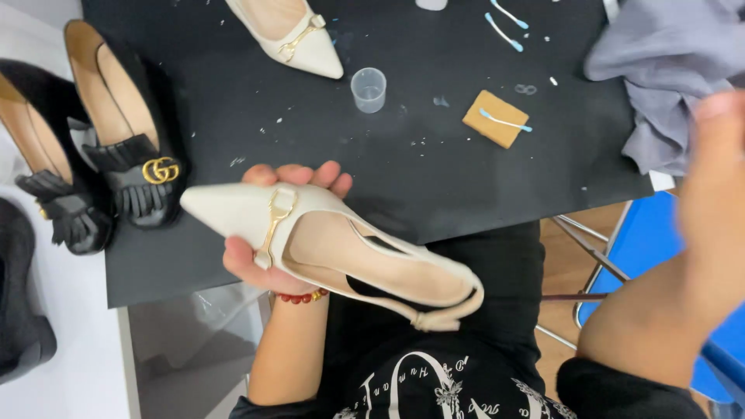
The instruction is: The person cleans a pair of white high-heeled slingback shoes at a workbench. They hold each shoe and rub the heel, sole edge, and upper with cotton swabs, wipe the shoe with a gray cloth, and use a small sponge block, working over the shoes one at a time.
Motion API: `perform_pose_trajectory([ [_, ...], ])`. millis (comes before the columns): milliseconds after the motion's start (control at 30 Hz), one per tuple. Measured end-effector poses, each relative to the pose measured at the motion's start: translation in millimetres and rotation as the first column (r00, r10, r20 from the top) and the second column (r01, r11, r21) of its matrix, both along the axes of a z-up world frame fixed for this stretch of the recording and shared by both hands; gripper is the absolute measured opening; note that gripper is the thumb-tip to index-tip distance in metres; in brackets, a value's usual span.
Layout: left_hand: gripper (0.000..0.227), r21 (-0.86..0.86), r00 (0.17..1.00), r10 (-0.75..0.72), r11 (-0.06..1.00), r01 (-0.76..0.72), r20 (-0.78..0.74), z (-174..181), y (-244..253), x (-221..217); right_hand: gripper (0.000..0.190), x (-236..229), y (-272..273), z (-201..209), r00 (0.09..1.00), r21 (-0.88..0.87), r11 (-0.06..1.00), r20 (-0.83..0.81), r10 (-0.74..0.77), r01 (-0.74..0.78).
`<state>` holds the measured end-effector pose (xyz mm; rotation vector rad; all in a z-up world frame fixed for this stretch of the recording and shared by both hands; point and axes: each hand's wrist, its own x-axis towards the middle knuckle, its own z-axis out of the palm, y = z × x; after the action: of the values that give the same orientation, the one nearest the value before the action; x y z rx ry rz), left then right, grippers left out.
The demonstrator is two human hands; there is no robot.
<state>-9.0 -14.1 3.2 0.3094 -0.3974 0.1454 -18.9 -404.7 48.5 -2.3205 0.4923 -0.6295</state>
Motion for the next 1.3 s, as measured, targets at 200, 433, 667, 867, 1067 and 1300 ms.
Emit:
perform_pose_trajectory([
  [200, 0.072, 0.245, 0.873, 0.323, 0.871, -0.425, 0.365, -32.9, -11.6, -9.2, 0.073, -25.4, 133.7, -22.2, 0.638, 0.833, 0.127, 0.305, 0.708, -0.539],
  [433, 0.113, 0.593, 0.991, -0.118, 0.803, 0.056, 0.067, 16.4, 5.2, -7.8, 0.041, 12.6, 100.1, -11.4, 0.750, 0.704, 0.305, 0.491, 0.443, -0.641],
  [667, 0.114, 0.794, 0.825, -0.430, 0.319, 0.518, -0.366, 32.4, 23.7, -2.4, 0.036, 56.4, 110.8, 51.2, 0.364, 0.101, 0.350, 0.265, 0.893, -0.931],
  [867, 0.098, 0.849, 0.947, -0.088, 0.423, 0.316, -0.309, -0.4, 23.8, -4.3, 0.042, 89.0, 69.4, 24.2, 0.618, 0.190, 0.589, 0.180, 0.765, -0.785],
  [1067, 0.090, 0.745, 0.933, 0.119, 0.639, 0.189, -0.339, -11.5, 16.9, -6.0, 0.020, 68.6, 71.4, -31.6, 0.831, -0.304, 0.775, -0.152, 0.535, -0.555],
  [1300, 0.092, 0.712, 0.939, 0.053, 0.667, 0.220, -0.341, -18.4, 23.1, -7.3, 0.008, 61.9, 81.1, -41.5, 0.842, -0.473, 0.726, -0.066, 0.535, -0.498],
])
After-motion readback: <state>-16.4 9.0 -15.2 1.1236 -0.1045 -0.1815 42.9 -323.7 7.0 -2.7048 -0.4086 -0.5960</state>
